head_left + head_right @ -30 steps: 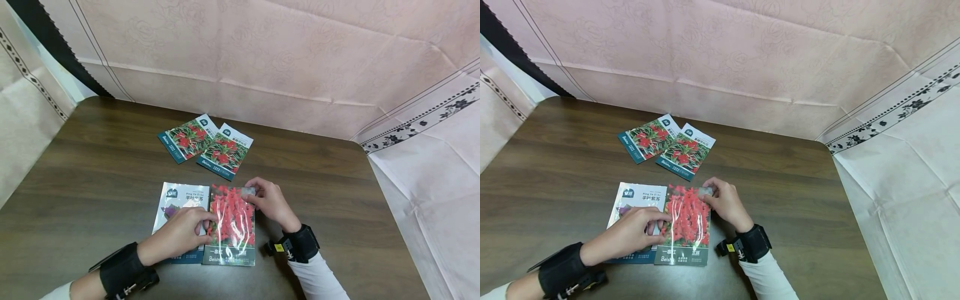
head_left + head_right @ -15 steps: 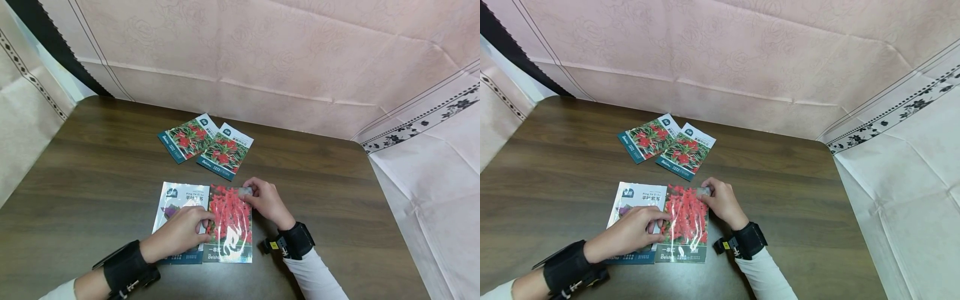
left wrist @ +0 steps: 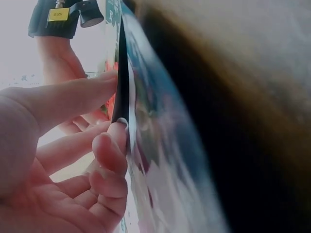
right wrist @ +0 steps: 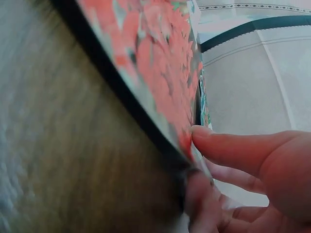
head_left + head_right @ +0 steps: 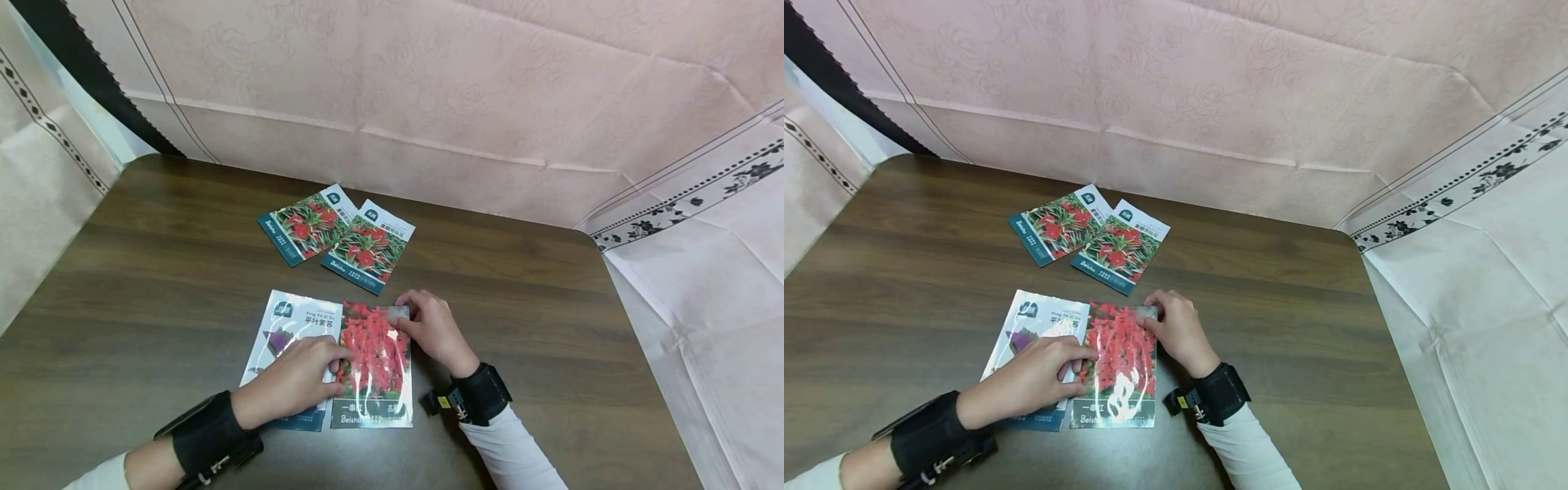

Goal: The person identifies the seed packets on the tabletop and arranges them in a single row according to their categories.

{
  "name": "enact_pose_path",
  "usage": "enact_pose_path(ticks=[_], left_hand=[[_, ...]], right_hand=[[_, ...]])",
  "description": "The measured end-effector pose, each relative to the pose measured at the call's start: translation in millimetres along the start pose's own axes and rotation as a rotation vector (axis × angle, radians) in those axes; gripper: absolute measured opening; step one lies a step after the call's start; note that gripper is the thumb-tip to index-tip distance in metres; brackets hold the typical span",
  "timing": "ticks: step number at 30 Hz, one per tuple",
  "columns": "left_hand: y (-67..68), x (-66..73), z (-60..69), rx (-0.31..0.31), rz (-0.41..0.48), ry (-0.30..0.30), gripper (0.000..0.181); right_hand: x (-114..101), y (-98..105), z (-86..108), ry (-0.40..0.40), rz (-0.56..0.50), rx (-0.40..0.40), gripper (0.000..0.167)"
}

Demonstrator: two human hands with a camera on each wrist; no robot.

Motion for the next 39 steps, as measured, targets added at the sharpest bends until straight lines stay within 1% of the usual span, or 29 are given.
enact_pose_path(ticks=[4, 6, 9, 12, 14, 18, 21, 23, 29, 35, 39], left_hand=[[0.5, 0.3, 0.6, 0.006, -0.031, -0.032, 0.043], [1.0, 0.4, 0.8, 0.008, -0.03, -0.045, 0.043], [1.8, 0.2, 1.7, 0.009, -0.016, -0.049, 0.043], [1.9, 0.2, 3.2, 0.013, -0.024, -0.053, 0.043], [1.2, 0.3, 4.4, 0.02, -0.049, -0.058, 0.044], [-0.5, 0.4, 5.6, 0.049, -0.14, -0.078, 0.044], [-1.5, 0.1, 5.6, 0.064, -0.194, -0.078, 0.044], [-1.9, -0.1, 5.9, 0.067, -0.208, -0.076, 0.044], [-2.5, 2.3, 8.0, 0.056, -0.211, -0.084, 0.043], [-3.5, 4.0, 9.3, 0.036, -0.205, -0.056, 0.047], [-2.1, 3.5, 9.5, 0.012, -0.198, -0.056, 0.051]], right_hand=[[-1.2, -0.3, 1.5, -0.009, 0.026, 0.022, 0.022], [-1.5, -0.5, 2.2, -0.015, 0.036, 0.033, 0.022], [-1.2, -1.1, 2.7, -0.021, 0.048, 0.045, 0.023], [-1.0, -1.5, 3.3, -0.025, 0.053, 0.052, 0.023], [-0.8, -1.7, 3.6, -0.026, 0.054, 0.052, 0.023], [-0.4, -2.1, 4.1, -0.028, 0.054, 0.05, 0.023], [0.0, -2.4, 4.1, -0.03, 0.053, 0.049, 0.023], [0.6, -2.7, 4.0, -0.031, 0.054, 0.048, 0.023], [1.5, -3.1, 4.0, -0.036, 0.053, 0.049, 0.023], [0.3, -2.7, 3.7, -0.037, 0.045, 0.041, 0.023], [-0.2, -3.0, 3.2, -0.042, 0.048, 0.038, 0.024]])
Point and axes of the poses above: each hand's wrist, its own z-axis away from the middle knuckle, its own y-axis out of the back of the hand, x = y × z, the point moved 1 cm from there along -z, towards the middle knuckle, and after that the axes turned 11 degrees about -y, right-handed, at the moved point
